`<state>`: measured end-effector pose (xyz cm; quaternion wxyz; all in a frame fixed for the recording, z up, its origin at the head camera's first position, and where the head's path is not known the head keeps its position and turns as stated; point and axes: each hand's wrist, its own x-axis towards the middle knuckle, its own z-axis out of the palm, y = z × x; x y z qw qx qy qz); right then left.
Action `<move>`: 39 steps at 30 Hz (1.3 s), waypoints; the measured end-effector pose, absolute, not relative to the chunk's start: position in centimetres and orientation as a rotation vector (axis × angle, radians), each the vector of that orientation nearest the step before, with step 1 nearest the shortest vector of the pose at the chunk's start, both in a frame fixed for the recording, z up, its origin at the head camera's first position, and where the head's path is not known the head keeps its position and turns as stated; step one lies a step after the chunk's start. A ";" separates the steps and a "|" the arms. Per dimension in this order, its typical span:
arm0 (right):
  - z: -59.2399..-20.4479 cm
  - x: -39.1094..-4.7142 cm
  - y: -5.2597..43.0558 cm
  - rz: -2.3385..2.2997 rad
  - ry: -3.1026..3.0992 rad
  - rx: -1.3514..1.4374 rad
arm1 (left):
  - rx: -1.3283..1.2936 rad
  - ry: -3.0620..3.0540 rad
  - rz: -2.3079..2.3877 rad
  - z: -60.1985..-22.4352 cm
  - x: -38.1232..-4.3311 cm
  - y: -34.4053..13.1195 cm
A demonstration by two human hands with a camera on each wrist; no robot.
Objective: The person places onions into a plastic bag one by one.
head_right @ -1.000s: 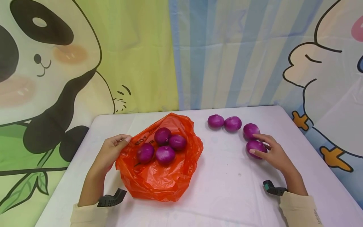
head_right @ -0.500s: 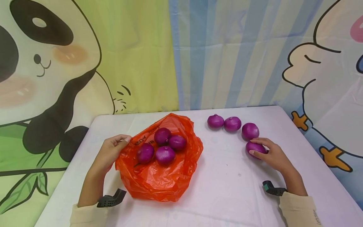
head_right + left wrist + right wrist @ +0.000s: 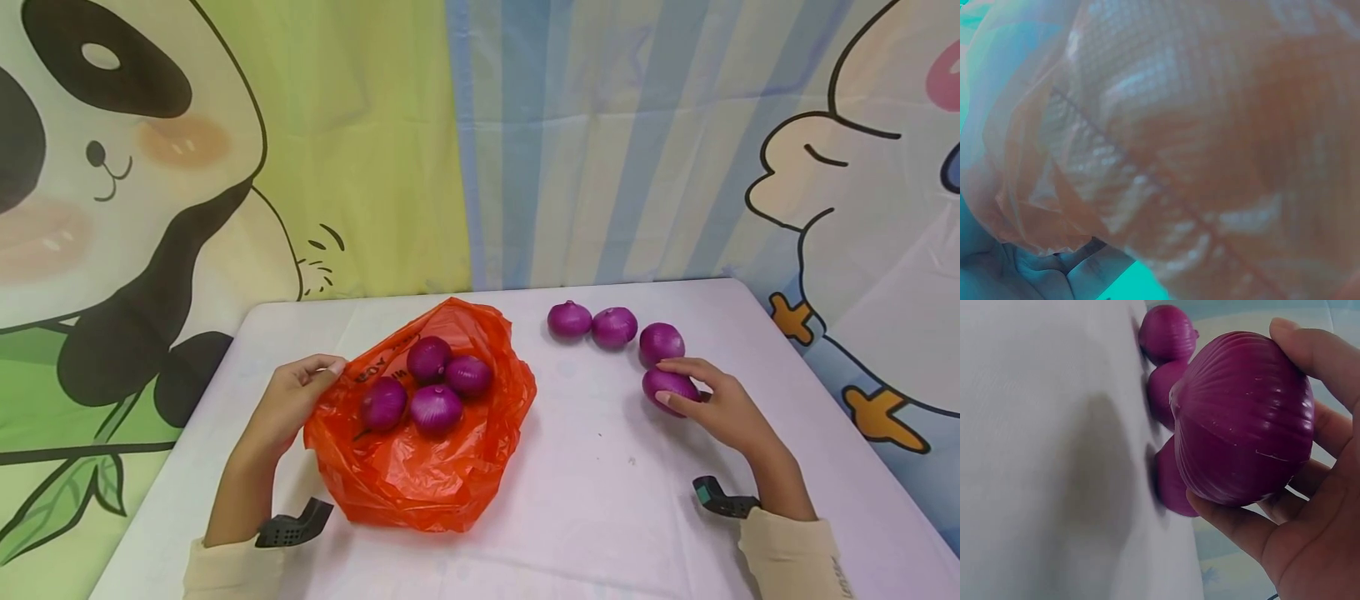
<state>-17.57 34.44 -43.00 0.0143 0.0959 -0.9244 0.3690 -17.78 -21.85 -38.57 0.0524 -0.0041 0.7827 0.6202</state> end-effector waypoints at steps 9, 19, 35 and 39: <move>-41.4 -17.4 32.9 1.168 -2.832 0.396 | -0.031 2.380 1.882 -38.6 -17.9 -22.0; -40.0 -17.3 31.3 1.209 -2.775 0.493 | -0.021 2.368 1.895 -38.6 -17.8 -21.8; -38.4 -18.1 28.4 1.257 -2.711 0.609 | -0.017 2.370 1.891 -38.5 -17.7 -21.9; -37.6 -18.3 27.4 1.273 -2.702 0.634 | -0.008 2.370 1.894 -38.4 -17.6 -21.8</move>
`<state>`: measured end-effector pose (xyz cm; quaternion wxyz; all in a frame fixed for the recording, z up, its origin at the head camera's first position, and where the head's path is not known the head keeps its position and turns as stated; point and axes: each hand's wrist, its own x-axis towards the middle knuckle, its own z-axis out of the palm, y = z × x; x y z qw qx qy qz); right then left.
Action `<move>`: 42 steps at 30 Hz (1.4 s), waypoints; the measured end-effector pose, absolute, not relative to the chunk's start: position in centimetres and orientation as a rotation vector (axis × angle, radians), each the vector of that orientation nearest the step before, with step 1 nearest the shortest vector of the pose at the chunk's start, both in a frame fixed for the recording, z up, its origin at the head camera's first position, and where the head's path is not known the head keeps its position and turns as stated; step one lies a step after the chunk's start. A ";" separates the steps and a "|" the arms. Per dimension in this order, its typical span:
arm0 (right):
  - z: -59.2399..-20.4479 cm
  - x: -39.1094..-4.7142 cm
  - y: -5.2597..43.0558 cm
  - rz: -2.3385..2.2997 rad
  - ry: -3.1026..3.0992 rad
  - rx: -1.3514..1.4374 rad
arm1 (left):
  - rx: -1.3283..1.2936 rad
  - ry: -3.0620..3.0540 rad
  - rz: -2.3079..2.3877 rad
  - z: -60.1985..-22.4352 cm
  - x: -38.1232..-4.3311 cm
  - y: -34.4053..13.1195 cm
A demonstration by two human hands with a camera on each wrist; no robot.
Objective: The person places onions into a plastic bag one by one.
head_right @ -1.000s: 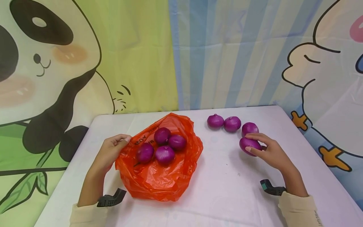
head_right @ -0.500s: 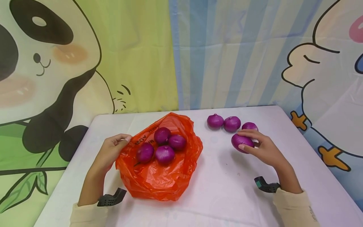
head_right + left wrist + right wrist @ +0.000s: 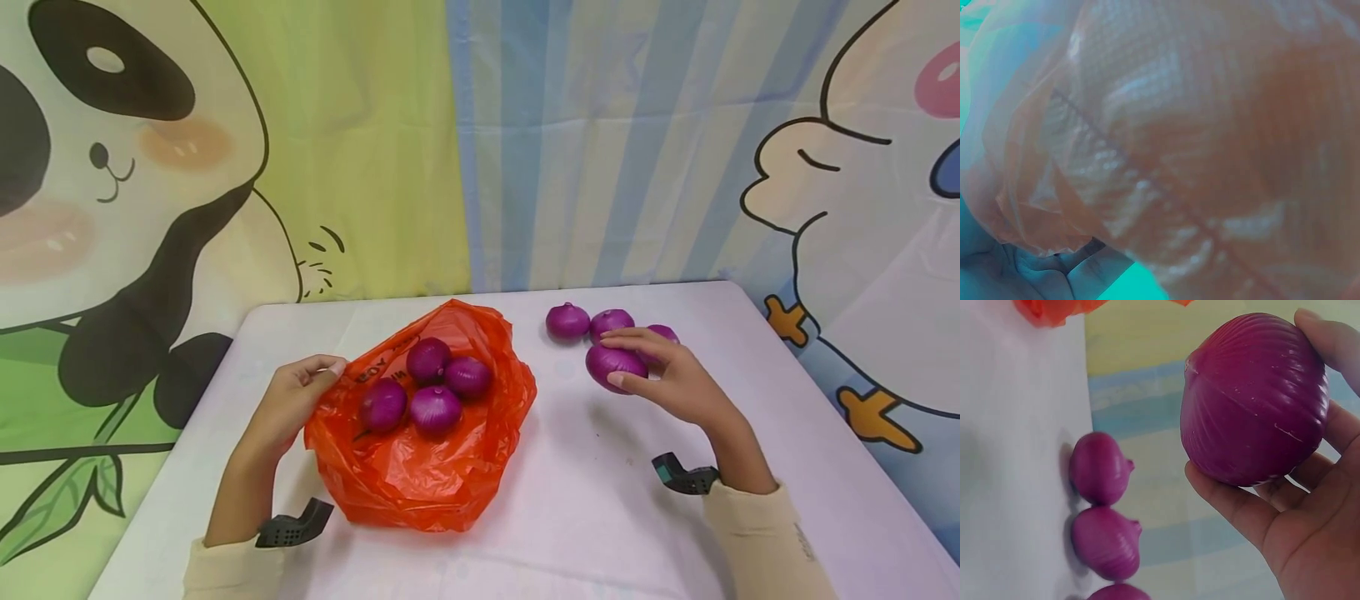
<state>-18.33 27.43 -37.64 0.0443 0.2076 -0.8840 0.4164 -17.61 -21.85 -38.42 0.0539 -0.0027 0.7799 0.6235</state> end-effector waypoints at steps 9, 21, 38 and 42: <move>-36.5 -19.4 24.8 1.444 -2.613 0.794 | -0.021 2.364 1.900 -38.6 -17.5 -21.8; -35.3 -20.4 21.5 1.579 -2.493 0.975 | 0.002 2.356 1.913 -38.4 -17.6 -21.7; -34.5 -22.1 15.7 1.812 -2.321 1.259 | 0.043 2.365 1.916 -38.6 -17.6 -21.7; -34.3 -22.5 14.1 1.795 -2.358 1.281 | 0.051 2.366 1.919 -38.5 -17.6 -21.7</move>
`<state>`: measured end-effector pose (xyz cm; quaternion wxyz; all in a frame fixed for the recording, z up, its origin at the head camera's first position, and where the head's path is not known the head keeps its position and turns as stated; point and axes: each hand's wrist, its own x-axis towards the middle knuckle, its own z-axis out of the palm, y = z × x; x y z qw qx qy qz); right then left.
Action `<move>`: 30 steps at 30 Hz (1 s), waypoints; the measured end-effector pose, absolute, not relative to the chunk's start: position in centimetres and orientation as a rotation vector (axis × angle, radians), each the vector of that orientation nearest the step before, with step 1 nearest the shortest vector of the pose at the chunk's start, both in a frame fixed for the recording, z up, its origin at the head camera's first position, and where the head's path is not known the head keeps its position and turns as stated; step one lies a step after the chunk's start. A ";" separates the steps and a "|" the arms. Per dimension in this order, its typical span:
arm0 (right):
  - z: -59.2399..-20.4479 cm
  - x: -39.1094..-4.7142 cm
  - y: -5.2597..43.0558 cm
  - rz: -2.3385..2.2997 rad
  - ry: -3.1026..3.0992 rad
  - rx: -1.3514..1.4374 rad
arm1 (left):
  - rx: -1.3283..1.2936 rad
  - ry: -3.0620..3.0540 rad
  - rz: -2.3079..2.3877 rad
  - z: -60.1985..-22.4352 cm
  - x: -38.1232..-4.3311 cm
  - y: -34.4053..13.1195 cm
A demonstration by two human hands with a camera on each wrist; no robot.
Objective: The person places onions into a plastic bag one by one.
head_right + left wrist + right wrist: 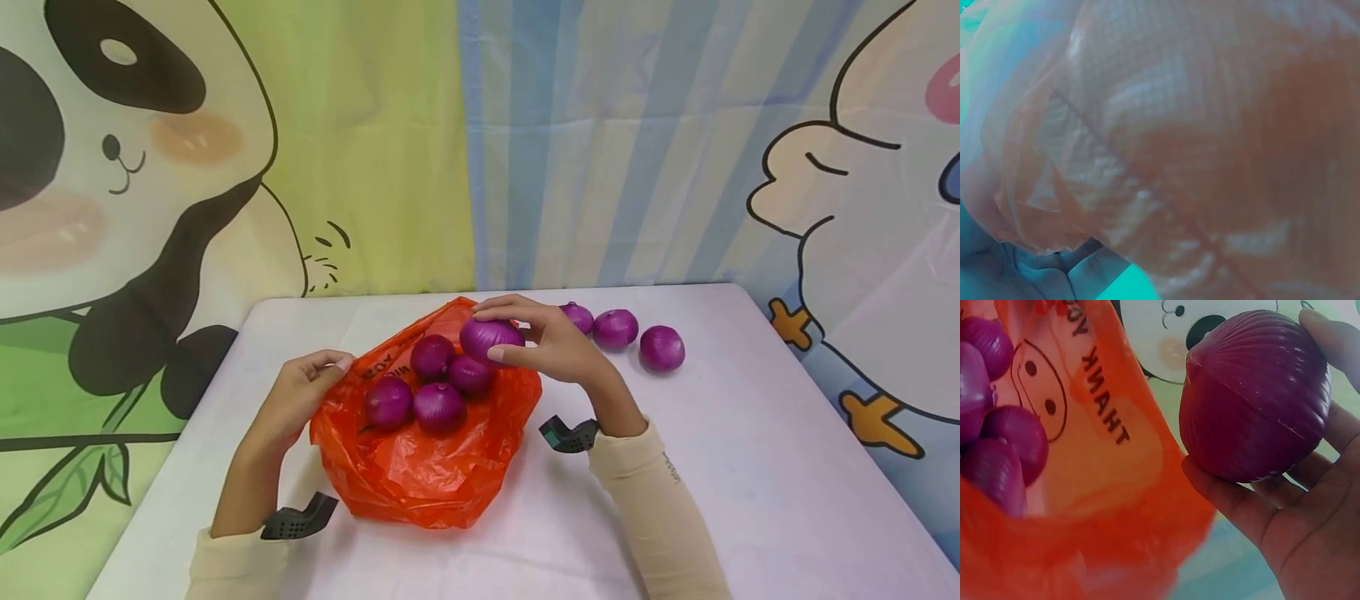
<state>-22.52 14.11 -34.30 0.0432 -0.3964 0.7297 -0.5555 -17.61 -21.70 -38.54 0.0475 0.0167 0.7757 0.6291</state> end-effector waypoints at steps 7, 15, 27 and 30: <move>-34.6 -23.3 11.9 -1.652 2.203 -1.245 | 0.048 2.361 1.924 -38.6 -17.6 -21.8; -35.7 -23.7 10.6 -1.644 2.181 -1.241 | 0.060 2.384 1.908 -38.4 -17.7 -21.9; -37.5 -23.9 7.6 -1.485 2.276 -1.201 | 0.044 2.368 1.919 -38.3 -17.6 -22.0; -38.0 -24.1 7.0 -1.466 2.268 -1.211 | 0.044 2.366 1.919 -38.3 -17.6 -22.0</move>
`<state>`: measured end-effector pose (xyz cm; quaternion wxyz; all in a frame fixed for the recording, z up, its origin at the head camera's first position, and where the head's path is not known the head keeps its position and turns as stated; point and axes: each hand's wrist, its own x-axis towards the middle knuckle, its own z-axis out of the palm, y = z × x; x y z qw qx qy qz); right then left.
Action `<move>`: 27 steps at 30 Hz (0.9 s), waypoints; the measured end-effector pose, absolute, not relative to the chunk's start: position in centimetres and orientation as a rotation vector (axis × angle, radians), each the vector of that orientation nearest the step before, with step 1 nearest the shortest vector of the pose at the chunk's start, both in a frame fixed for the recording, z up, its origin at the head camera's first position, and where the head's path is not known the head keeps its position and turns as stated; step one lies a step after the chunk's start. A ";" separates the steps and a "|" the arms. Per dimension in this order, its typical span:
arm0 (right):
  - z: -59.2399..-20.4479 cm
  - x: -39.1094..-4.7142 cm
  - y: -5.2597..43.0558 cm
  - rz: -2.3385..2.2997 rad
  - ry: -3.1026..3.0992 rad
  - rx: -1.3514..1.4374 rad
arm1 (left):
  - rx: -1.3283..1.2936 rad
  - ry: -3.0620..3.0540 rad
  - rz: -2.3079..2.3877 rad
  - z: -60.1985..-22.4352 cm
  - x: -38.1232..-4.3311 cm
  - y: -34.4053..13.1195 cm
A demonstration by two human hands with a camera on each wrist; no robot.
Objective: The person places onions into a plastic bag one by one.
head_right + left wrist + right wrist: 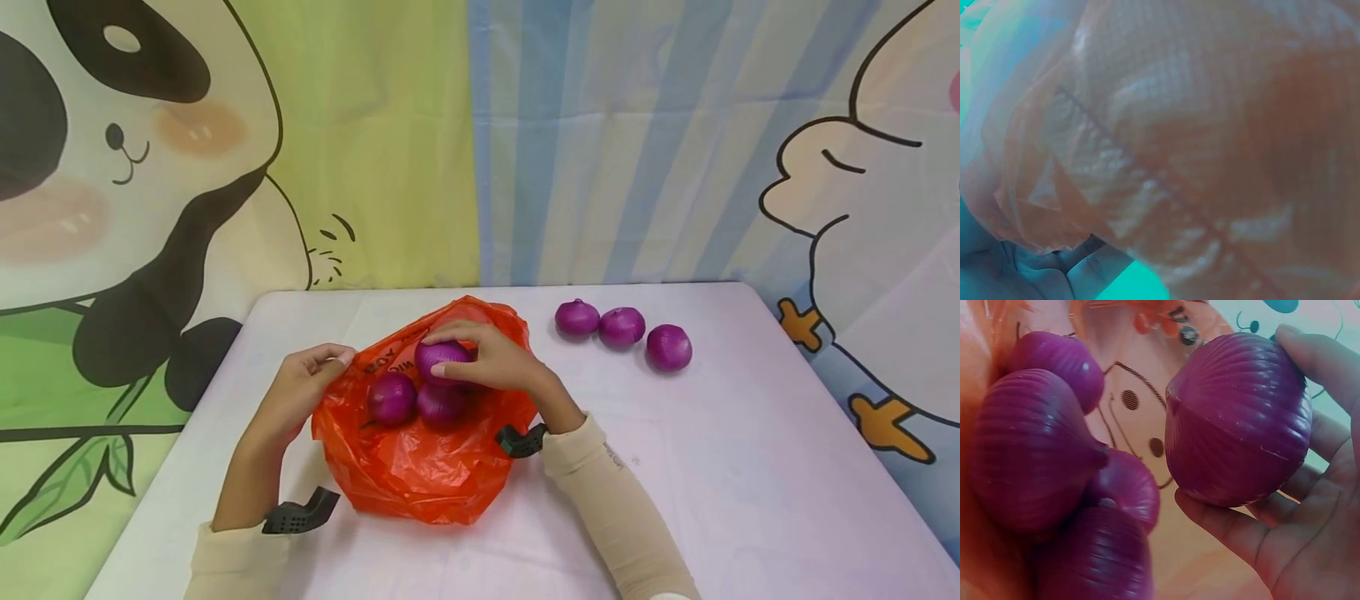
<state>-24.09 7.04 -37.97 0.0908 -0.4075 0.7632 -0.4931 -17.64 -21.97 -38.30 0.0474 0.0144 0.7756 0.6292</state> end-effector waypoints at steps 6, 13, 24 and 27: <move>-39.6 -24.9 6.3 -1.461 2.258 -1.198 | 0.049 2.380 1.910 -38.3 -17.8 -22.0; -40.3 -24.9 5.5 -1.450 2.228 -1.192 | 0.047 2.377 1.917 -38.5 -17.9 -22.1; -40.7 -24.9 5.5 -1.440 2.246 -1.242 | 0.039 2.389 1.898 -38.6 -18.0 -22.1; -40.6 -24.6 5.7 -1.430 2.257 -1.236 | 0.029 2.405 1.895 -38.5 -18.0 -22.1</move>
